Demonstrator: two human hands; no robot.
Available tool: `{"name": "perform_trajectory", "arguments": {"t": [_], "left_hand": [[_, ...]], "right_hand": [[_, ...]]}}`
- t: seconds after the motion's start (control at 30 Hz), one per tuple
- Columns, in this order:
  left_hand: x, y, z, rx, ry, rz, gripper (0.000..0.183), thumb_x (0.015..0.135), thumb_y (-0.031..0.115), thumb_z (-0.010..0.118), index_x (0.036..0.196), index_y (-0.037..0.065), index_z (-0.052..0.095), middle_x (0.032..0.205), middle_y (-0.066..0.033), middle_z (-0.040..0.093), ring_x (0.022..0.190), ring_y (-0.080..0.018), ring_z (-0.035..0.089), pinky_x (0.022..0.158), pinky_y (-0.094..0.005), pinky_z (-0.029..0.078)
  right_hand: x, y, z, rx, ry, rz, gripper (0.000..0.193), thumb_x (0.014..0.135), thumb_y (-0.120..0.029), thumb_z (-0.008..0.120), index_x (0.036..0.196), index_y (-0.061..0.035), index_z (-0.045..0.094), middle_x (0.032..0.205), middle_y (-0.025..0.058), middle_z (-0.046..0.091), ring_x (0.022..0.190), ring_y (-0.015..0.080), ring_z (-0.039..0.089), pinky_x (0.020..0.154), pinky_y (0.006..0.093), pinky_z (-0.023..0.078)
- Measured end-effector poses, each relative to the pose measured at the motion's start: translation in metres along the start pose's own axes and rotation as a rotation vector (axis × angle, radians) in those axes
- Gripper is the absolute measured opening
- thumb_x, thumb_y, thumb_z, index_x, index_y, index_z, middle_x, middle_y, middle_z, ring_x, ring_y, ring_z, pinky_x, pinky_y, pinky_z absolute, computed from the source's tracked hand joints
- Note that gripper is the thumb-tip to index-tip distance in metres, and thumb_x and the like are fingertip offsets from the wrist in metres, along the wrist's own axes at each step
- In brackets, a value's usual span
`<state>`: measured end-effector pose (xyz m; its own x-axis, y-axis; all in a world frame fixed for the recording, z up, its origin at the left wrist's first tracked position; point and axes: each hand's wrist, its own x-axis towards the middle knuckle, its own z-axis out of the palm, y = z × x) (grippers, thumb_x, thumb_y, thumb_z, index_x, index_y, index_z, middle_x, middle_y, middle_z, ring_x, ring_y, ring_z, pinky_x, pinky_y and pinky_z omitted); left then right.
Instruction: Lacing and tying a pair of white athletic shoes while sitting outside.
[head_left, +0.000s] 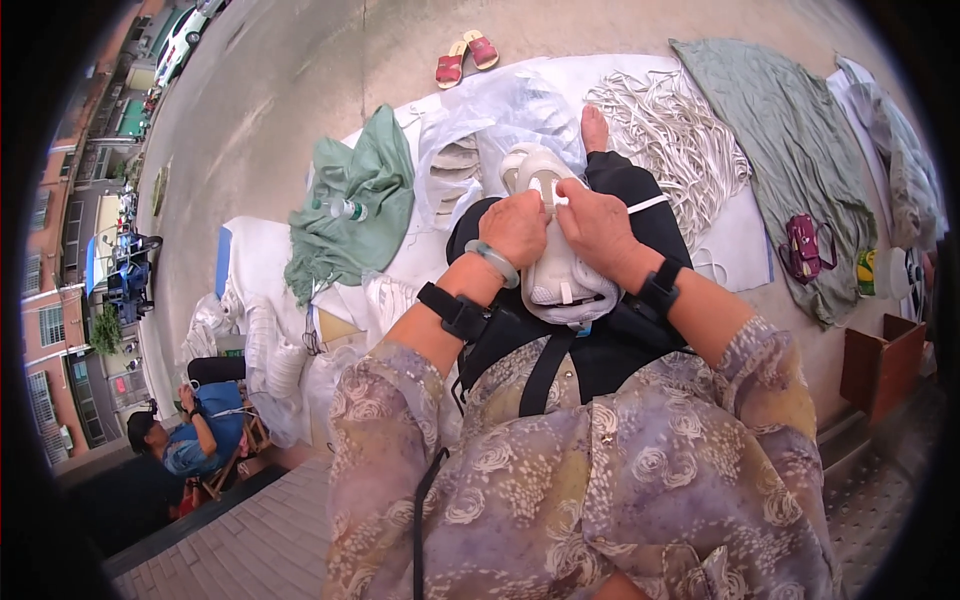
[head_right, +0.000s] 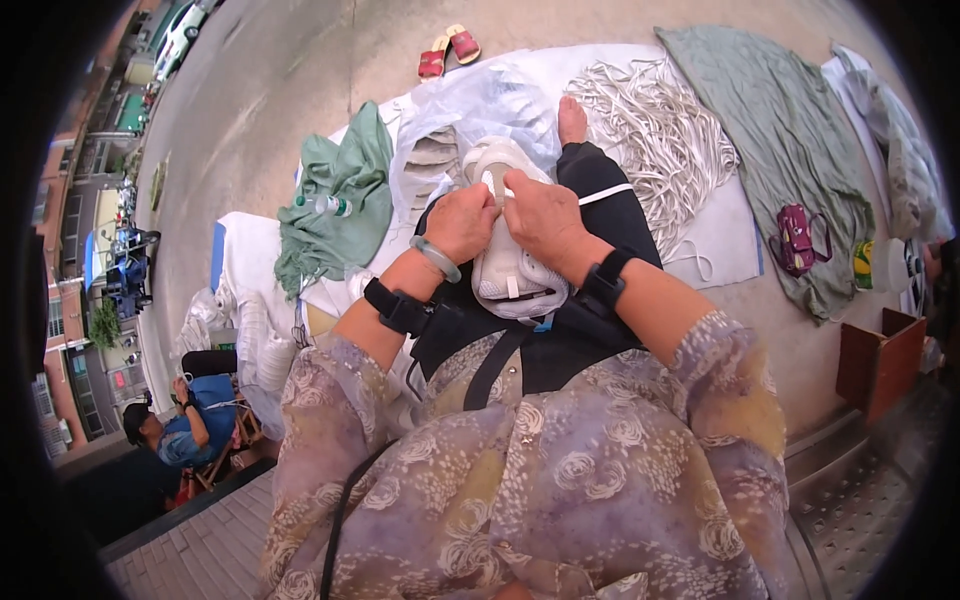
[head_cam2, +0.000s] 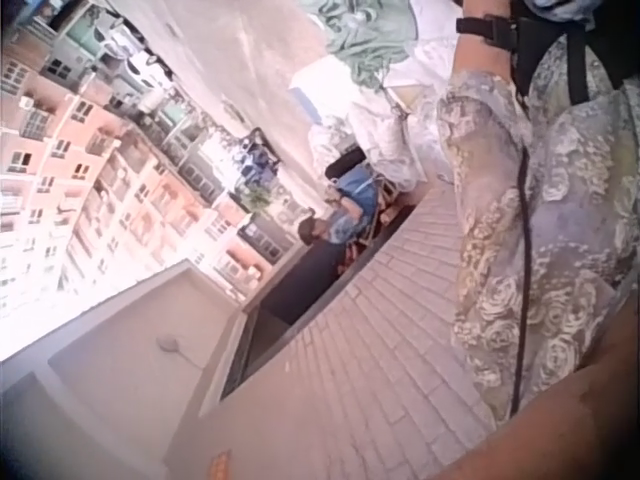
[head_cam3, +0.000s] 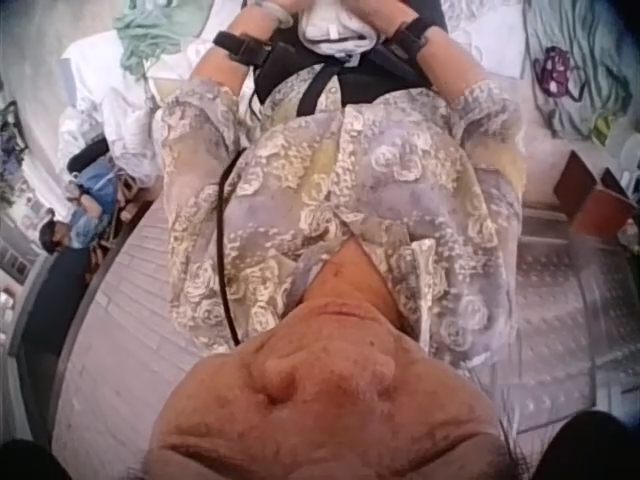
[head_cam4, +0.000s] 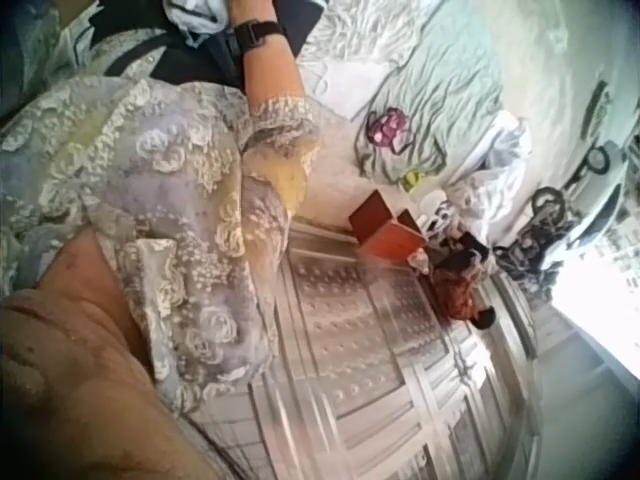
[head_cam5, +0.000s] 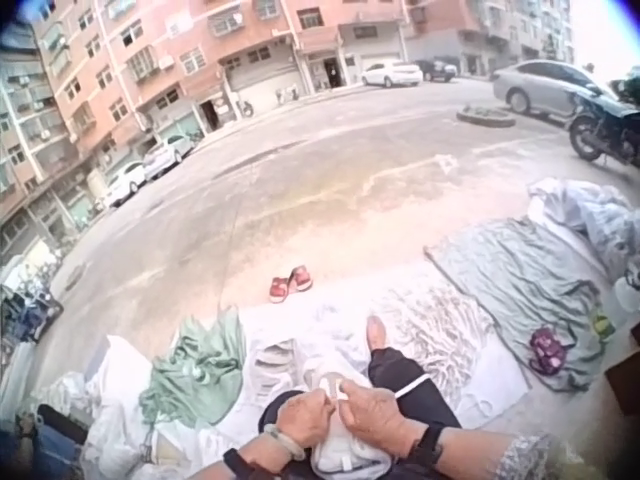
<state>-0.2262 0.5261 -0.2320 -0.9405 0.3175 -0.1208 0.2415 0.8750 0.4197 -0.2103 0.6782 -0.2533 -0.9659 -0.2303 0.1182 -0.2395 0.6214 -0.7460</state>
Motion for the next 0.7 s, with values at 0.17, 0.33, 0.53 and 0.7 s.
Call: {"name": "perform_trajectory", "arguments": {"t": [0.17, 0.33, 0.53, 0.7], "left_hand": [[-0.007, -0.022, -0.018, -0.055, -0.02, 0.026, 0.015, 0.08, 0.017, 0.056, 0.077, 0.003, 0.055, 0.074, -0.0195, 0.06, 0.073, -0.0378, 0.058, 0.064, -0.045, 0.044], [-0.02, -0.029, -0.022, -0.084, 0.02, 0.092, 0.014, 0.081, 0.015, 0.053, 0.078, 0.002, 0.052, 0.072, -0.02, 0.058, 0.072, -0.0382, 0.057, 0.065, -0.0456, 0.043], [-0.026, -0.02, -0.003, -0.179, 0.108, 0.011, 0.014, 0.08, 0.016, 0.053, 0.077, 0.002, 0.051, 0.071, -0.02, 0.057, 0.07, -0.039, 0.056, 0.062, -0.0455, 0.042], [-0.017, -0.001, 0.022, -0.046, 0.217, -0.118, 0.015, 0.082, 0.015, 0.048, 0.082, 0.0, 0.051, 0.076, -0.0223, 0.059, 0.076, -0.041, 0.057, 0.068, -0.0481, 0.044]], "right_hand": [[-0.033, -0.013, -0.042, -0.11, -0.113, -0.144, 0.058, 0.071, -0.049, 0.061, 0.1, -0.0009, 0.049, 0.087, 0.0175, 0.058, 0.082, 0.0328, 0.059, 0.068, 0.0411, 0.046], [-0.038, -0.006, -0.041, -0.204, -0.213, -0.15, 0.063, 0.069, -0.056, 0.06, 0.1, -0.0006, 0.052, 0.085, 0.0153, 0.054, 0.079, 0.0322, 0.058, 0.067, 0.0401, 0.047], [-0.059, -0.013, -0.04, -0.287, -0.135, -0.201, 0.061, 0.067, -0.05, 0.064, 0.102, -0.0022, 0.05, 0.083, 0.0138, 0.049, 0.075, 0.029, 0.056, 0.061, 0.0376, 0.046], [-0.061, -0.006, -0.036, -0.361, -0.19, -0.152, 0.059, 0.074, -0.051, 0.061, 0.104, -0.0015, 0.047, 0.084, 0.0146, 0.048, 0.068, 0.0317, 0.057, 0.057, 0.0387, 0.047]]}}
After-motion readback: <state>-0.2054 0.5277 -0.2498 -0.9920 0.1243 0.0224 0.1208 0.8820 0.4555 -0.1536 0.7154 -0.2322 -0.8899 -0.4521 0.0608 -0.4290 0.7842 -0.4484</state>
